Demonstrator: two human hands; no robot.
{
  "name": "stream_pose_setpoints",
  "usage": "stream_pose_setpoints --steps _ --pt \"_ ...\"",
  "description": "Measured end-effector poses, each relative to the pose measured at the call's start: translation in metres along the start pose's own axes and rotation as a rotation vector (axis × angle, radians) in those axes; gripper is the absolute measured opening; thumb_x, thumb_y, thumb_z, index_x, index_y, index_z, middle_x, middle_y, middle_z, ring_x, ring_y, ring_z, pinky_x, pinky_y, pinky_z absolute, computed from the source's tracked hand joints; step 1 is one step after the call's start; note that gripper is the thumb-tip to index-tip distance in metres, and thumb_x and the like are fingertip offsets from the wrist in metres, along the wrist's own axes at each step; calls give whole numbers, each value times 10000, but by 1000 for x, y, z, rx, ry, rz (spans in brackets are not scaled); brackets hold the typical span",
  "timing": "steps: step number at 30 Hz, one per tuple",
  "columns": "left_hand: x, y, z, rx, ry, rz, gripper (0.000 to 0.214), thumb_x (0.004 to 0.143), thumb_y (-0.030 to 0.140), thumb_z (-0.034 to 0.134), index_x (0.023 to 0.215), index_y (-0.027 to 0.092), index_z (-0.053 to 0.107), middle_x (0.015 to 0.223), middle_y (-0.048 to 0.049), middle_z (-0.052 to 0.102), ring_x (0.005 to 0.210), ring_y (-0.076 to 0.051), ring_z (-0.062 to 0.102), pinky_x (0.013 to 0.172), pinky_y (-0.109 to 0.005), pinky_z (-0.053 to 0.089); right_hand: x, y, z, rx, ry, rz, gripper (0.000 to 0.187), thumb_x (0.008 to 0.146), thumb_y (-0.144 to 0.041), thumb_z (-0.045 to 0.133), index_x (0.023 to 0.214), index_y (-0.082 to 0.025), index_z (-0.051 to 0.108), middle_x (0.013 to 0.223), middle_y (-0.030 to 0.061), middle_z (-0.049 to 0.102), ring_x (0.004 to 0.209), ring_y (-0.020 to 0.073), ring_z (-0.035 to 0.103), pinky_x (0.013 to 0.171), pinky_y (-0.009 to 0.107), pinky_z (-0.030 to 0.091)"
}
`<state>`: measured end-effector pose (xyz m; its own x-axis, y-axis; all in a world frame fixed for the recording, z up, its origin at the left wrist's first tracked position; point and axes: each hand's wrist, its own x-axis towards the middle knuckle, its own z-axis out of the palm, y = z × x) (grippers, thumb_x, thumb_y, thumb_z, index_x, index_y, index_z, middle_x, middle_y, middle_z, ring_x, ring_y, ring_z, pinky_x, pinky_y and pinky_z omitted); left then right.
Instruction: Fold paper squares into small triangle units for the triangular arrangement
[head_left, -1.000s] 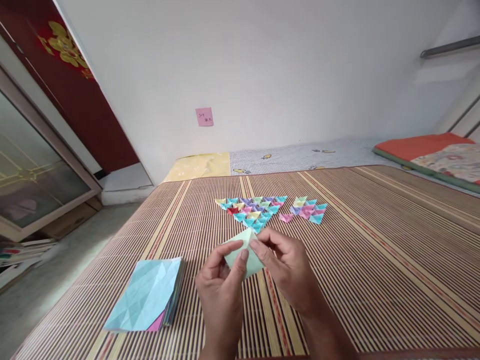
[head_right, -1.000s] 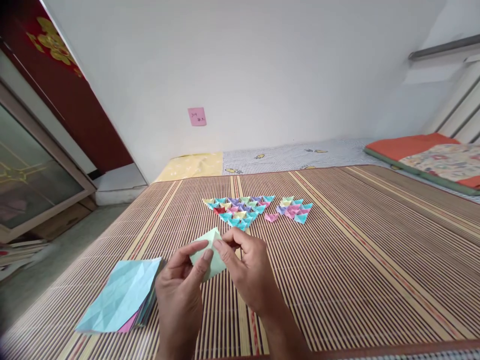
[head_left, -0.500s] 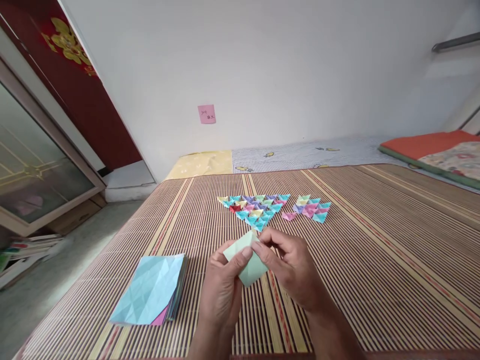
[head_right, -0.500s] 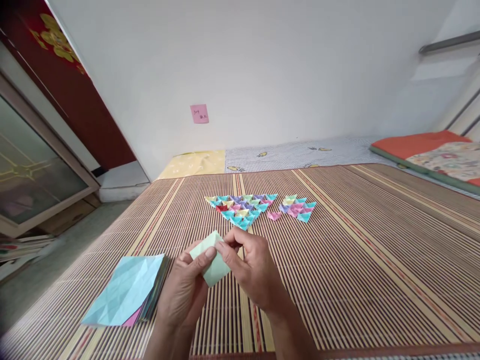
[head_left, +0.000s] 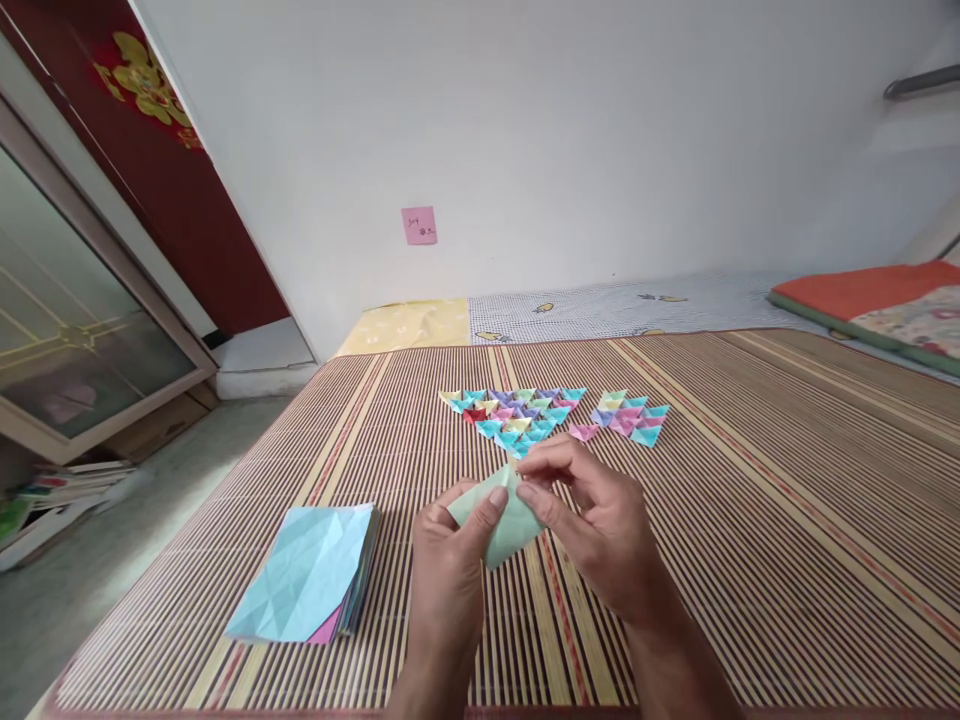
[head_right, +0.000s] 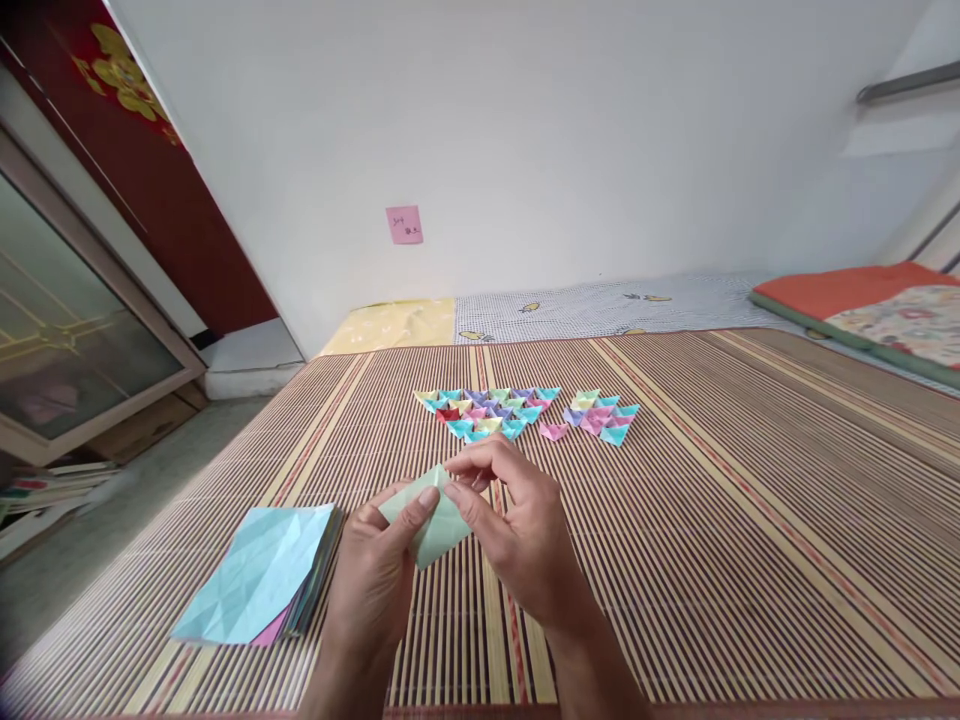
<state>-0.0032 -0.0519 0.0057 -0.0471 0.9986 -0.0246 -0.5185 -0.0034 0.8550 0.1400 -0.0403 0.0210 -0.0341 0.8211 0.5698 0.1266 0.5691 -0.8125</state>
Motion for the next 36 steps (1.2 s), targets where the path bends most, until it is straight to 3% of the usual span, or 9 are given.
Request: stream_pose_setpoints --steps 12,29,36 --pt "-1 -1 -3 231 -44 105 283 839 408 829 767 156 723 715 16 567 673 -117 507 630 -234 418 2 -3 -2 20 -75 17 73 951 -181 670 955 -246 701 929 8 655 858 178 623 776 342 504" --pt "0 1 -4 154 -169 30 278 835 369 831 732 154 687 694 32 495 626 -95 434 591 -219 375 2 0 -12 278 -191 168 59 923 -265 723 875 -229 724 892 13 639 815 165 599 734 306 488" --pt "-2 4 -5 334 -146 155 291 865 385 798 699 174 687 705 26 469 630 -110 405 567 -235 340 1 2 -8 278 -143 186 99 927 -247 708 833 -220 694 878 10 632 804 161 601 728 291 492"
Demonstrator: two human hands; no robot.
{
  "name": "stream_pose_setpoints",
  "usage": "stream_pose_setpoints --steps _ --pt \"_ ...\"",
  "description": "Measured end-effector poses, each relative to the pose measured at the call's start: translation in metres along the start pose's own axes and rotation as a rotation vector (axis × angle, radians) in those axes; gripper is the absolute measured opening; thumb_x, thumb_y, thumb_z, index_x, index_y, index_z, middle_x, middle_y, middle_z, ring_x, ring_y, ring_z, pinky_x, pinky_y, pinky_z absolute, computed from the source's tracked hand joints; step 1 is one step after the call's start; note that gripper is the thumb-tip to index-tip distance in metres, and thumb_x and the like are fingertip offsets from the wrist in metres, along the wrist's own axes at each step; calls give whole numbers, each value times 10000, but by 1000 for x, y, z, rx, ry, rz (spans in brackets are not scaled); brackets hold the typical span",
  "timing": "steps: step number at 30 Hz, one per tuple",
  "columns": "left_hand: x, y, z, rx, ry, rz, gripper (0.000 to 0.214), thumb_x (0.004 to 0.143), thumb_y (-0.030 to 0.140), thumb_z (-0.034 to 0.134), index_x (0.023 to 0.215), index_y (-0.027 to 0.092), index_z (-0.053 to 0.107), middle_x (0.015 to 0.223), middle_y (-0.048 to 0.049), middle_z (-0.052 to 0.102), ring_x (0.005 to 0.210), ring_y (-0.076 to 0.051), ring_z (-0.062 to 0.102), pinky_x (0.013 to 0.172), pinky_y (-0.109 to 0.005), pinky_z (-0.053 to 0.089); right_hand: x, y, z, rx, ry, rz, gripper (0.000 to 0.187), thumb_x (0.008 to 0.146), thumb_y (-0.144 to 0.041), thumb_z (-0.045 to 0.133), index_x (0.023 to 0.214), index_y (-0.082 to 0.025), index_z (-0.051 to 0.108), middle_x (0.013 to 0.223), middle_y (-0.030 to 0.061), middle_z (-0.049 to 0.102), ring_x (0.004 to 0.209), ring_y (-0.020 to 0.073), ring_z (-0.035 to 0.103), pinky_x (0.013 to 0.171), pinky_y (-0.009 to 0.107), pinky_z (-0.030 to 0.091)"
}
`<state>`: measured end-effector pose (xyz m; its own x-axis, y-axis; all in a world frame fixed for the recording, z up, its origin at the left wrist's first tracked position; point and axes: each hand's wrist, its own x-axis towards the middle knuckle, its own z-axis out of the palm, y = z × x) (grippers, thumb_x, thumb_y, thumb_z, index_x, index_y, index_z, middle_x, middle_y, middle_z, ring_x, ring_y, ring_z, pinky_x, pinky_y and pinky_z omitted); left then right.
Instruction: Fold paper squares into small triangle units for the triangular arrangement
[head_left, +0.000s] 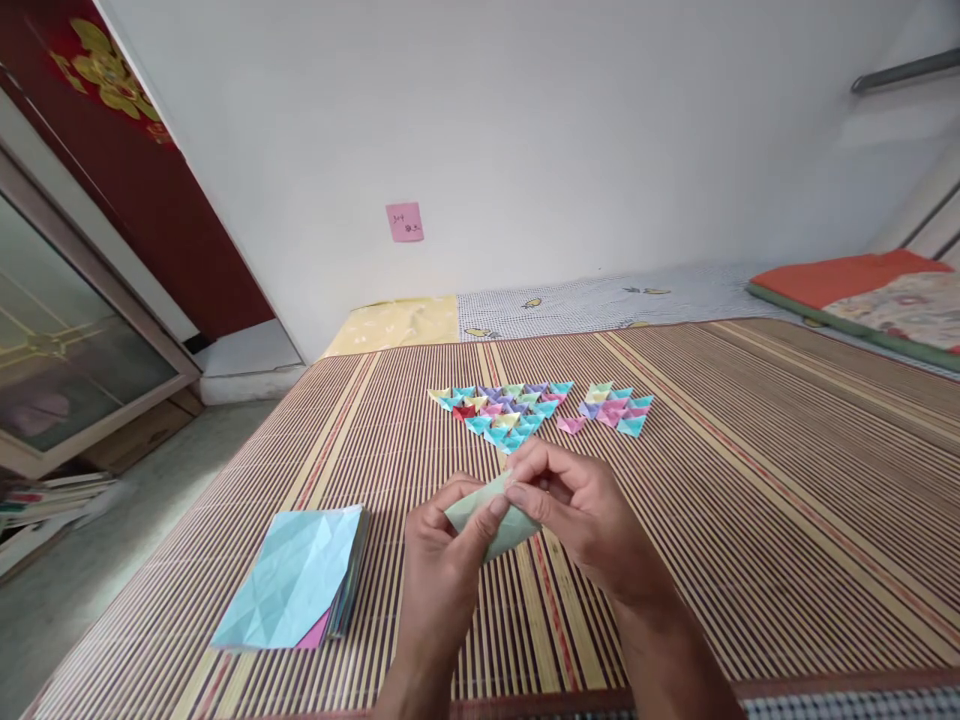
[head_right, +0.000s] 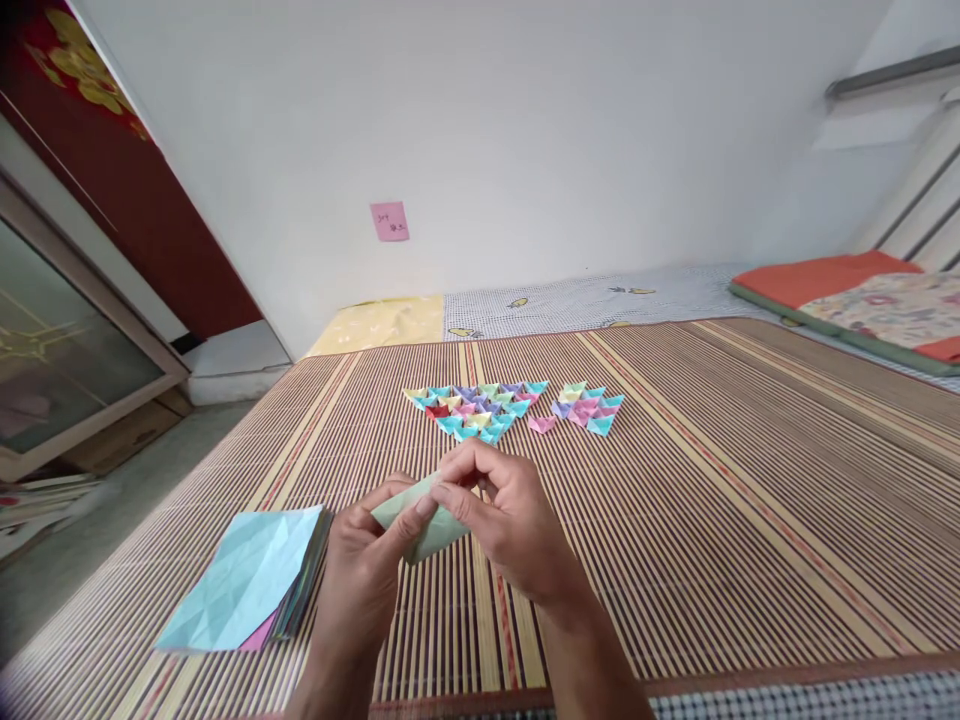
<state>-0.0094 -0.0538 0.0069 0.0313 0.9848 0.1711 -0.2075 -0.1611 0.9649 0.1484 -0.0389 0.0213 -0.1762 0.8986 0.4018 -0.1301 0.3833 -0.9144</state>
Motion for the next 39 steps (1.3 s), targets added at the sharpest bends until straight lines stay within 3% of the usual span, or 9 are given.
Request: stream_pose_setpoints --steps 14,25,29,35,39 --pt "0 10 -1 210 3 81 280 879 413 764 710 191 743 716 -12 566 669 -145 493 588 -254 376 1 4 3 -22 67 -28 152 901 -224 724 765 -211 657 812 3 635 798 164 604 718 298 495" --pt "0 0 0 -50 13 -73 334 791 416 856 670 162 675 657 34 492 577 -85 410 524 -202 358 1 3 6 3 135 17 119 839 -193 750 917 -214 662 848 -11 644 787 144 619 719 278 504" --pt "0 -1 2 -108 49 -133 336 758 414 881 690 156 676 625 40 513 548 -79 425 513 -199 375 2 2 5 14 115 56 134 927 -284 698 1041 -214 690 884 8 677 790 147 633 684 264 501" --pt "4 -4 -2 -143 18 -179 349 732 421 900 677 146 692 612 31 549 550 -81 462 522 -200 388 4 5 6 -88 28 24 205 941 -282 695 759 -188 678 692 -24 606 643 114 539 591 247 420" --pt "6 -6 -6 -153 -37 -225 348 695 401 927 658 132 709 628 9 597 576 -90 505 554 -206 421 3 8 8 -99 40 48 216 941 -293 695 754 -186 672 672 -31 584 607 108 507 566 246 400"
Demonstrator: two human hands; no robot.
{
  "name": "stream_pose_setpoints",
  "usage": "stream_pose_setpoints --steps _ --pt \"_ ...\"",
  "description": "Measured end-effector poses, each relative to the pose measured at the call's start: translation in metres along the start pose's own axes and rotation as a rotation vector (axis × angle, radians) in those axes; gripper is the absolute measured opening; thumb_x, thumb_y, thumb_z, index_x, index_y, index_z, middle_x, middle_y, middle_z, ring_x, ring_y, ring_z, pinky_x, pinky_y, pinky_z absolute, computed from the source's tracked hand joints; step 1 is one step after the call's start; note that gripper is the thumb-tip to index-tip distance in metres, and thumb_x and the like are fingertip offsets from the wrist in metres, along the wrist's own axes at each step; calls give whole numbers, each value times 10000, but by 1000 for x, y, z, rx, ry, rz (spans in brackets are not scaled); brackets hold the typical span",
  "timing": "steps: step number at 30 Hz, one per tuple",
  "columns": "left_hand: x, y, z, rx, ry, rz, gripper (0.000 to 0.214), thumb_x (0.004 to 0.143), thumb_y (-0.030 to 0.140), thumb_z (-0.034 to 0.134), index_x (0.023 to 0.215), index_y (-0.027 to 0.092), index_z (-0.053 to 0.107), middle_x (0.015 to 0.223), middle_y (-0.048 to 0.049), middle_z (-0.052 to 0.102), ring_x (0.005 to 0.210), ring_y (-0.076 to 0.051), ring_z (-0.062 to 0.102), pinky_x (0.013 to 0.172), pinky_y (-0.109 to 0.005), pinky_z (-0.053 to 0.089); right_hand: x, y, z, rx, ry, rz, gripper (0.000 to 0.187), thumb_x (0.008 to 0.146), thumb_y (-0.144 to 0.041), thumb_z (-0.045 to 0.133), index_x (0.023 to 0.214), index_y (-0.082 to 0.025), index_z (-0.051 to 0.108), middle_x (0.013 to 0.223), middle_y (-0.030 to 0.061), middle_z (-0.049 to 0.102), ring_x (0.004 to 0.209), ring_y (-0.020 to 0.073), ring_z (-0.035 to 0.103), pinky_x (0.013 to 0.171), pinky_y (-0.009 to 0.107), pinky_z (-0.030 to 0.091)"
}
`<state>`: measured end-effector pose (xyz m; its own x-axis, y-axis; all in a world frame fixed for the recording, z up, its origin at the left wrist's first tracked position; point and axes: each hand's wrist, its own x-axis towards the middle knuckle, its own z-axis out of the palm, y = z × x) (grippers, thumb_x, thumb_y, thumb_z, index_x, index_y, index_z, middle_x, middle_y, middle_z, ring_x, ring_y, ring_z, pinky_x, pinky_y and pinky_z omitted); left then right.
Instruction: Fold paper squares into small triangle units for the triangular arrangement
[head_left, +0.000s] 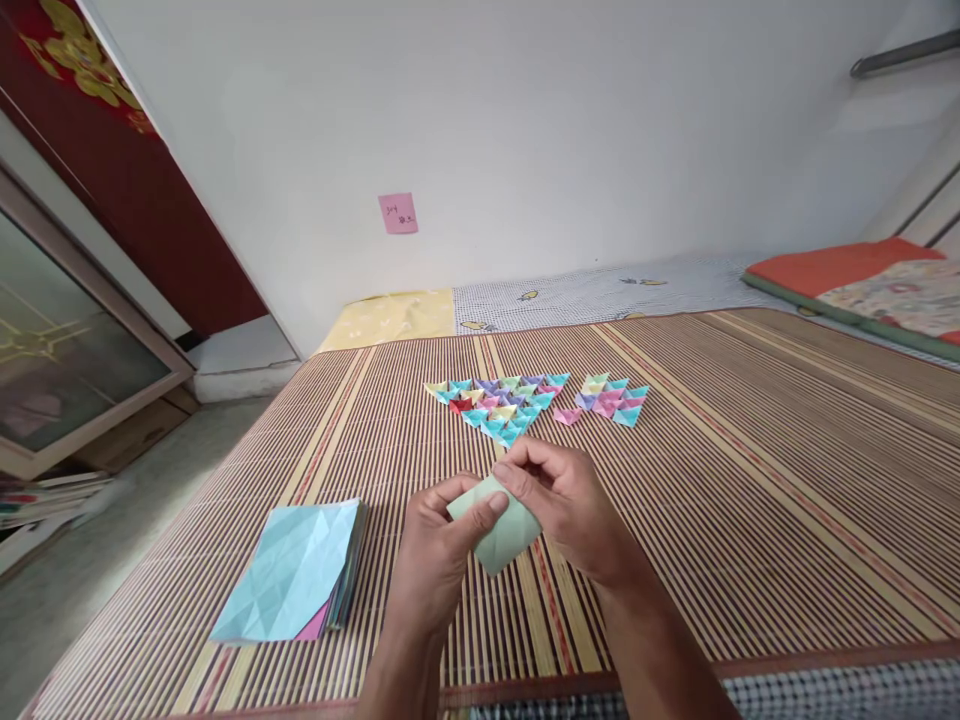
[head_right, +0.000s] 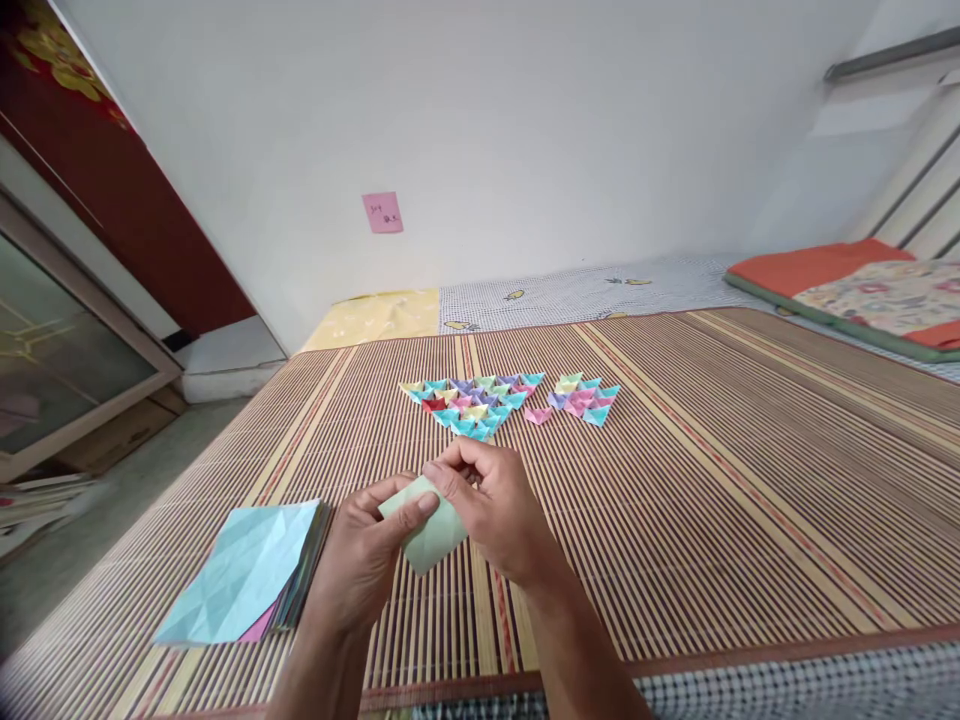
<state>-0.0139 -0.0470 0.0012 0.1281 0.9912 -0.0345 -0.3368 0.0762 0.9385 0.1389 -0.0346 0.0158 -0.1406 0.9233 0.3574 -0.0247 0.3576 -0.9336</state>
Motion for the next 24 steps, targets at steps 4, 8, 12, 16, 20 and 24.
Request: stream_pose_setpoints --steps 4,8,12,16,20,24 --pt "2 2 3 -120 90 17 308 654 360 955 693 130 753 623 8 635 560 -86 535 551 -198 451 3 4 -1 89 -46 57 203 939 -358 715 837 -187 677 723 -25 592 647 116 523 590 245 414" --pt "6 4 7 -280 243 53 328 594 321 990 754 129 776 655 1 681 569 -91 584 554 -190 484 6 12 0 185 -134 132 280 878 -426 789 838 -181 658 738 -28 572 683 118 532 631 242 427" --pt "9 5 6 -406 320 53 384 493 241 1015 765 126 769 683 -11 715 595 -127 650 573 -211 528 6 19 8 304 -247 234 327 821 -473 829 846 -175 696 788 2 644 746 146 606 706 273 488" --pt "8 6 4 -455 356 40 372 486 210 1002 751 123 755 687 -21 732 594 -158 683 583 -244 562 4 24 20 298 -322 283 330 814 -470 821 866 -151 754 795 45 713 760 183 663 739 318 533" --pt "7 9 3 -461 334 18 374 517 240 1005 770 124 754 697 -26 740 612 -165 696 567 -237 561 1 26 26 199 -293 251 256 841 -385 794 815 -137 735 753 38 687 699 170 631 657 292 505" --pt "10 10 0 -470 345 3 426 453 231 1040 751 129 752 715 -11 749 625 -124 687 541 -179 530 1 29 23 -116 -234 190 213 870 -321 755 764 -146 694 661 -28 564 587 111 467 540 250 338"
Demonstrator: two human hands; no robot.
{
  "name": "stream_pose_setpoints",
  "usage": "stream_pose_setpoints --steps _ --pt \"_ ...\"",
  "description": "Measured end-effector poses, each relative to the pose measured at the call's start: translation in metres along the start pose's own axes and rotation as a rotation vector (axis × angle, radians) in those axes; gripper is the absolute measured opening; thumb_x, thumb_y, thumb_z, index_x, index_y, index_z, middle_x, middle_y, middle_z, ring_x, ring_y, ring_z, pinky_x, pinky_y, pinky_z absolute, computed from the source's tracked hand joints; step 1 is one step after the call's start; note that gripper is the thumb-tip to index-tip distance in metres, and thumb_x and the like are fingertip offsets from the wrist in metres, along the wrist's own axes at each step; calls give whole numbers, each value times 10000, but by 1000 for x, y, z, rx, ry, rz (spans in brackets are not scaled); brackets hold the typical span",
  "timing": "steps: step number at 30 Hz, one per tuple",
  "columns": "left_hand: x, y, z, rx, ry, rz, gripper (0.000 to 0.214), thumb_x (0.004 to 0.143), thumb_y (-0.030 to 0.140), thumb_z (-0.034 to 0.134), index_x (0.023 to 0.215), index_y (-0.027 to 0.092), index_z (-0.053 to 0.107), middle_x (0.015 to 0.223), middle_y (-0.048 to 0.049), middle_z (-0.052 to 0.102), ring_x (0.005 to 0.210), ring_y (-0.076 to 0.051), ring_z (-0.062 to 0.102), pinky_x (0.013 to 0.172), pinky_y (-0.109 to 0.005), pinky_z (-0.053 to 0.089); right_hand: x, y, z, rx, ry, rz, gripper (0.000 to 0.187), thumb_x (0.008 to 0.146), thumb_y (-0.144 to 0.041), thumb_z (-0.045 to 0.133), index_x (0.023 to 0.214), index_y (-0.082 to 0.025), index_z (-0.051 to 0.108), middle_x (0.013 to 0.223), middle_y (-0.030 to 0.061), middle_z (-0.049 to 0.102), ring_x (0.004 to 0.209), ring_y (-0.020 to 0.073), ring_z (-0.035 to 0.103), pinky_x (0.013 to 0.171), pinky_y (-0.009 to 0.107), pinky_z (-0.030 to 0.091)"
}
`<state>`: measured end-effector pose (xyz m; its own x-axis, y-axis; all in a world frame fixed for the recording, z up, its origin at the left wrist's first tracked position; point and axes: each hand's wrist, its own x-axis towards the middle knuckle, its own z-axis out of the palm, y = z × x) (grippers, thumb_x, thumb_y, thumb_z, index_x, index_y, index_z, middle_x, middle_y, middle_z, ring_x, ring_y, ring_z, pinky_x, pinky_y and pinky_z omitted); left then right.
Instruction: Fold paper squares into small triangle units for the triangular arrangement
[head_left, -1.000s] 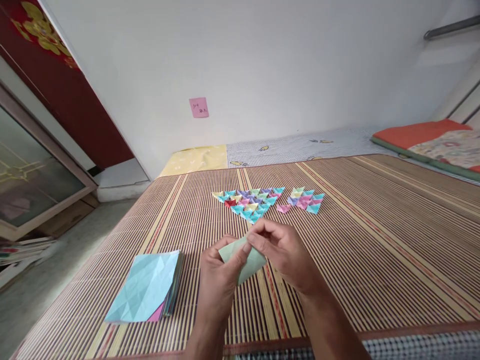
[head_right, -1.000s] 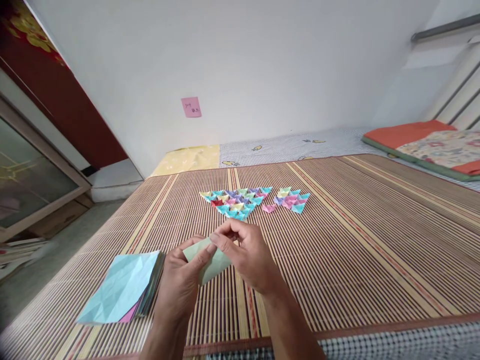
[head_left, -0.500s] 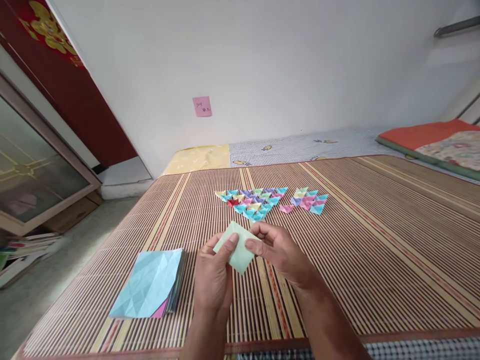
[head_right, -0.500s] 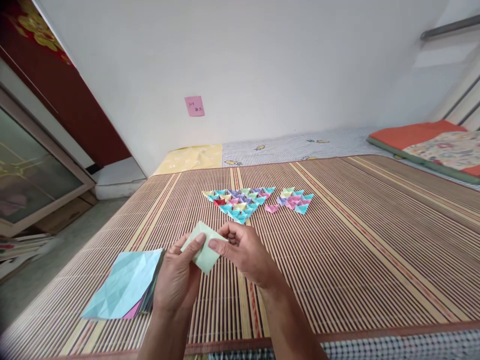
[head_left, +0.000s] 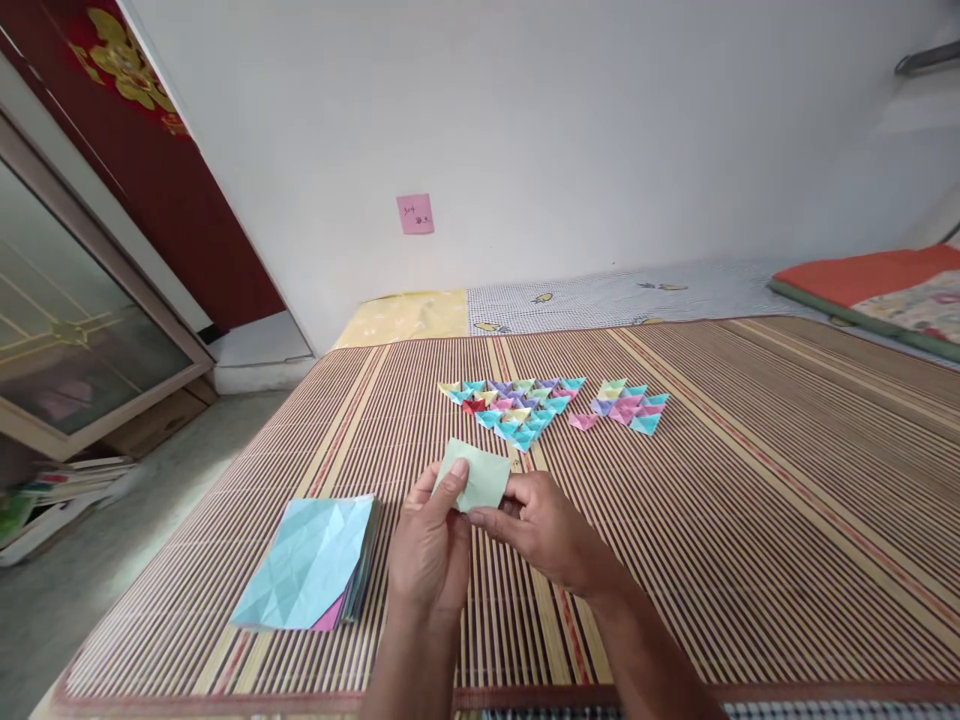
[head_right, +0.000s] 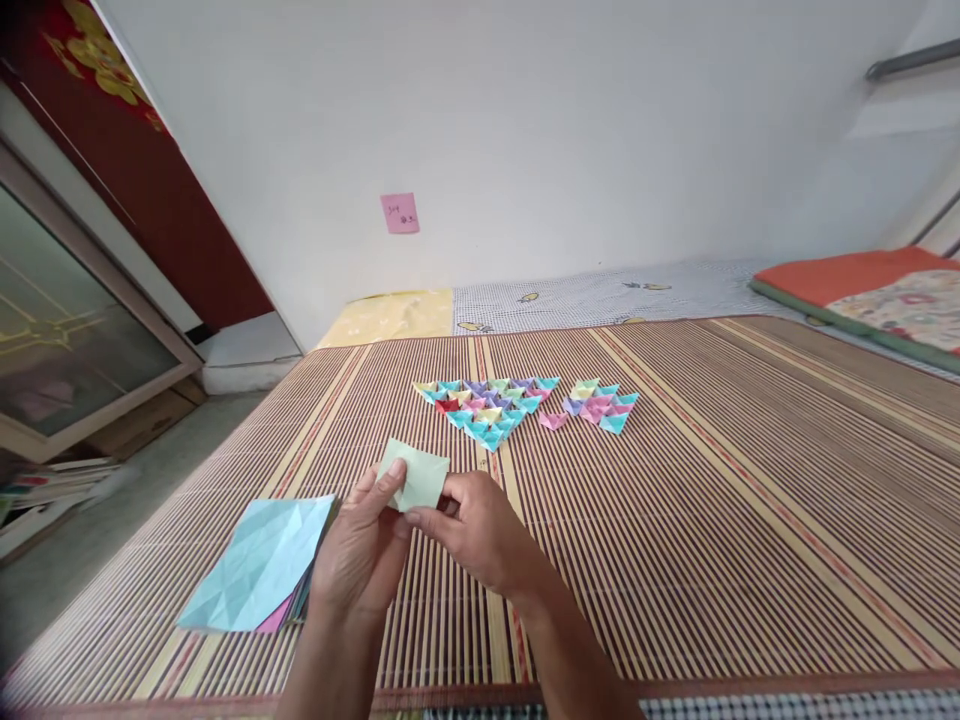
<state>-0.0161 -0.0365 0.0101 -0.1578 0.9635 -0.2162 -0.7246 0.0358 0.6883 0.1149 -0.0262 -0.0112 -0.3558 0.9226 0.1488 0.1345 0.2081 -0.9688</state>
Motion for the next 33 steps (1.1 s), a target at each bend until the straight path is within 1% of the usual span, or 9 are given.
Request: stream_pose_setpoints --steps 4,8,10,13,17,19,25,30,33 --pt "5 0 -5 43 -22 -69 448 440 264 1050 747 125 755 725 -3 755 626 -104 677 529 -166 533 1 3 -6 -264 77 -20 262 902 -305 728 693 -158 668 577 -48 508 537 105 432 521 263 263" --pt "9 -1 -6 44 -45 -116 451 445 265 1052 757 129 756 754 -12 769 641 -103 679 533 -169 547 2 5 -13 -349 116 -46 166 924 -278 709 800 -170 737 676 -6 662 612 141 564 588 269 346" --pt "9 -2 -4 30 -55 -123 466 426 249 1056 764 127 758 753 -13 768 624 -95 670 498 -152 526 1 4 -18 -315 83 -49 106 929 -258 695 883 -187 759 758 10 718 674 161 612 626 273 389" --pt "7 -1 -1 39 -37 -98 473 410 252 1060 746 119 755 703 1 745 566 -71 639 457 -125 503 -3 -2 -28 -250 10 -35 64 898 -203 682 872 -196 740 772 10 696 691 165 599 620 274 402" --pt "4 -1 0 70 -1 -35 459 411 277 1059 708 119 746 678 11 731 580 -82 658 508 -149 579 -11 -15 -40 -117 -9 -101 107 889 -202 650 957 -206 732 834 14 671 754 172 588 686 296 441" --pt "3 -2 -1 81 -20 -15 442 425 284 1056 692 118 745 694 3 738 617 -100 683 554 -177 617 -11 -19 -40 -53 22 -140 100 902 -254 668 964 -207 731 862 16 673 788 174 588 725 303 450" --pt "2 -5 -2 124 -61 41 386 492 300 1035 714 124 773 730 -8 749 644 -110 698 583 -187 628 -5 -13 -26 -35 211 -167 176 910 -270 701 758 -199 648 684 -37 531 638 133 468 602 280 363" --pt "2 -8 -3 196 -87 107 358 554 348 1007 726 125 785 726 -12 741 651 -109 681 595 -184 612 -7 -16 -27 -54 197 -185 287 924 -312 708 690 -200 585 649 -43 498 614 128 452 580 277 351" --pt "0 -9 -3 286 -109 143 318 615 360 975 727 128 788 712 -17 739 646 -115 675 619 -199 607 -7 -19 -27 -22 184 -168 220 929 -331 710 766 -202 641 703 -28 566 656 140 505 609 276 398"
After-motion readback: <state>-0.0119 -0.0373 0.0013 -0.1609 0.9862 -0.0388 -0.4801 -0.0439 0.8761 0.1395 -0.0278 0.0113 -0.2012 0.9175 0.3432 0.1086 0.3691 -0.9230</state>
